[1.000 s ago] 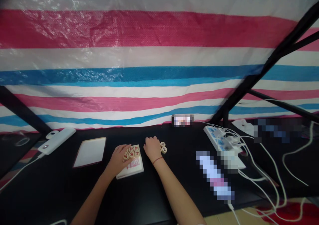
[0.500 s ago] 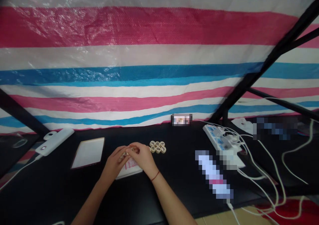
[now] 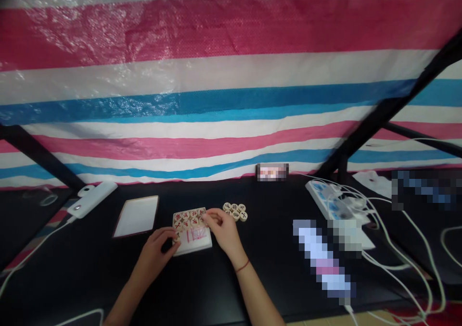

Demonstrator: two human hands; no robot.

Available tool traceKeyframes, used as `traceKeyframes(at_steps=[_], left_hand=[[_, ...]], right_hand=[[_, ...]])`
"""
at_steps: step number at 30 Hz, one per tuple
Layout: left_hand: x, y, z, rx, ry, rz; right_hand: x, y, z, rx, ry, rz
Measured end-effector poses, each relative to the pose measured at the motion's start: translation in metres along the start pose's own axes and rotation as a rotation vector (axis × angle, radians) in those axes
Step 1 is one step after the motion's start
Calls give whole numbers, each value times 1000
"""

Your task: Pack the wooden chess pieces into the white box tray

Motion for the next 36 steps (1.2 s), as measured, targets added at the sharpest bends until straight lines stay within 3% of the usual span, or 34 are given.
traceKeyframes(at_steps=[5,11,17,23,30,36], left_hand=[[-4,5,-4,83,26,-245],[-6,4,-5,95,52,-360],[4,3,-6,-84,-24,-68],[9,4,-5,-147,-114,127],[10,7,-2,-105,-133,171],[10,6,-2,-90,-145,187]], right_hand=[[-2,2,9,47,38,2],[0,5,20,89,-68,197],[6,39,37,234,-300,481],[0,69,34,270,-346,775],[-6,70,33,230,-364,884],[-5,71,30,260,-285,1004]])
Point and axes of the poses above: each hand's wrist, its own z-axis away from the middle knuckle, its own y-axis out of the palm, x = y × z, the point moved 2 cm from there along -z, towards the middle knuckle, and after that the axes turned 1 degree about y, right-handed, at the moved point
